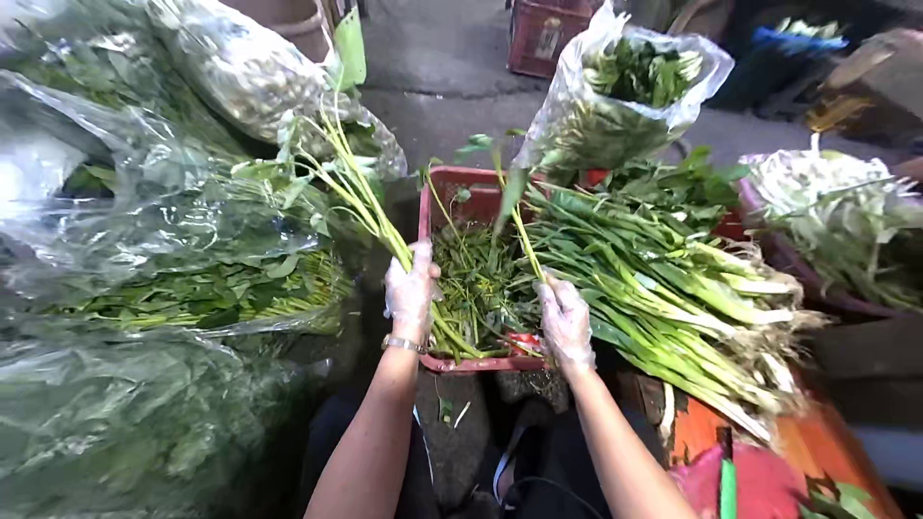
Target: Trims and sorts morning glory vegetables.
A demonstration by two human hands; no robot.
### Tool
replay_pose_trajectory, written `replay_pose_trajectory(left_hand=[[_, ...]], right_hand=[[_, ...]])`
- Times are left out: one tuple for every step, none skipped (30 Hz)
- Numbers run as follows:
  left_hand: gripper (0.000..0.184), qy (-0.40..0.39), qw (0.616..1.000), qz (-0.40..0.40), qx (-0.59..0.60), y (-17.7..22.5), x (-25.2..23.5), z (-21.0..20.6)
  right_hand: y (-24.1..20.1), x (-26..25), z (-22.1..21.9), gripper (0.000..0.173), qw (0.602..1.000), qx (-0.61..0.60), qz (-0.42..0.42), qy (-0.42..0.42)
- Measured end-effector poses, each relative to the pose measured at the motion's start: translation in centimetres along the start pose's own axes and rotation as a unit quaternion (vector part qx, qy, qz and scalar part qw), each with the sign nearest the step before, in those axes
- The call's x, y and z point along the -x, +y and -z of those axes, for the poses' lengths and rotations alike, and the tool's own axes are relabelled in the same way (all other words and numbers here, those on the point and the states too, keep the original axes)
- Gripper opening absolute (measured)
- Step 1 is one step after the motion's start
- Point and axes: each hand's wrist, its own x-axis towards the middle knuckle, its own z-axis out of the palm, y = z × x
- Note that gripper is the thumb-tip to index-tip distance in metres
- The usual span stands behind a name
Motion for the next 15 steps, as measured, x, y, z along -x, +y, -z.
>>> replay_pose_trajectory(left_hand=[[0.026, -0.008, 1.000, 0.002, -0.004, 0.0, 0.1, -0.2], [0.026, -0.021, 1.000, 0.007, -0.007, -0.2, 0.3, -0.4], [0.026, -0.043, 0.999, 0.013, -0.011, -0.5, 0.5, -0.7], [0.027, -0.072, 0.997, 0.021, -0.017, -0.8, 0.7, -1.0], [0.028, -0.103, 0.994, 0.031, -0.018, -1.1, 1.0, -1.3], [0.029, -0.135, 0.990, 0.042, -0.016, -1.3, 1.3, -1.7], [0.028, -0.164, 0.985, 0.056, -0.016, -1.4, 1.6, -2.0], [0.028, -0.183, 0.980, 0.076, -0.015, -1.3, 1.8, -2.2], [0.027, -0.191, 0.977, 0.095, -0.012, -0.9, 2.0, -2.3], [0.026, -0.191, 0.976, 0.104, -0.012, -0.6, 2.1, -2.4], [0.025, -0.186, 0.977, 0.103, -0.012, -0.5, 2.1, -2.4], [0.025, -0.175, 0.980, 0.093, -0.014, -0.6, 2.0, -2.3], [0.025, -0.156, 0.984, 0.079, -0.018, -0.6, 1.7, -2.1], [0.027, -0.131, 0.989, 0.065, -0.020, -0.7, 1.1, -1.6], [0.029, -0.103, 0.993, 0.058, -0.011, -0.6, 0.2, -1.0]], right_hand=[[-0.5, 0.2, -0.4, 0.033, 1.000, -0.023, -0.015, 0.001], [-1.2, 0.4, -0.9, 0.035, 0.998, -0.052, -0.041, -0.010], [-1.9, 0.5, -1.4, 0.039, 0.993, -0.090, -0.065, -0.027], [-2.7, 0.7, -2.0, 0.042, 0.988, -0.126, -0.082, -0.045], [-3.2, 0.9, -2.6, 0.040, 0.982, -0.154, -0.091, -0.059], [-3.6, 1.0, -3.2, 0.035, 0.977, -0.177, -0.097, -0.071], [-3.9, 1.2, -3.8, 0.029, 0.972, -0.198, -0.092, -0.082], [-4.1, 1.3, -4.4, 0.023, 0.970, -0.214, -0.080, -0.087], [-4.1, 1.5, -4.8, 0.019, 0.970, -0.218, -0.064, -0.087], [-4.0, 1.6, -5.1, 0.016, 0.973, -0.208, -0.044, -0.084], [-3.8, 1.7, -5.1, 0.014, 0.977, -0.195, -0.022, -0.081], [-3.6, 1.7, -5.0, 0.013, 0.979, -0.186, 0.000, -0.081], [-3.3, 1.7, -4.7, 0.012, 0.979, -0.184, 0.028, -0.078], [-3.0, 1.9, -4.1, 0.011, 0.979, -0.182, 0.053, -0.079], [-2.5, 2.1, -3.3, 0.011, 0.980, -0.167, 0.073, -0.080]])
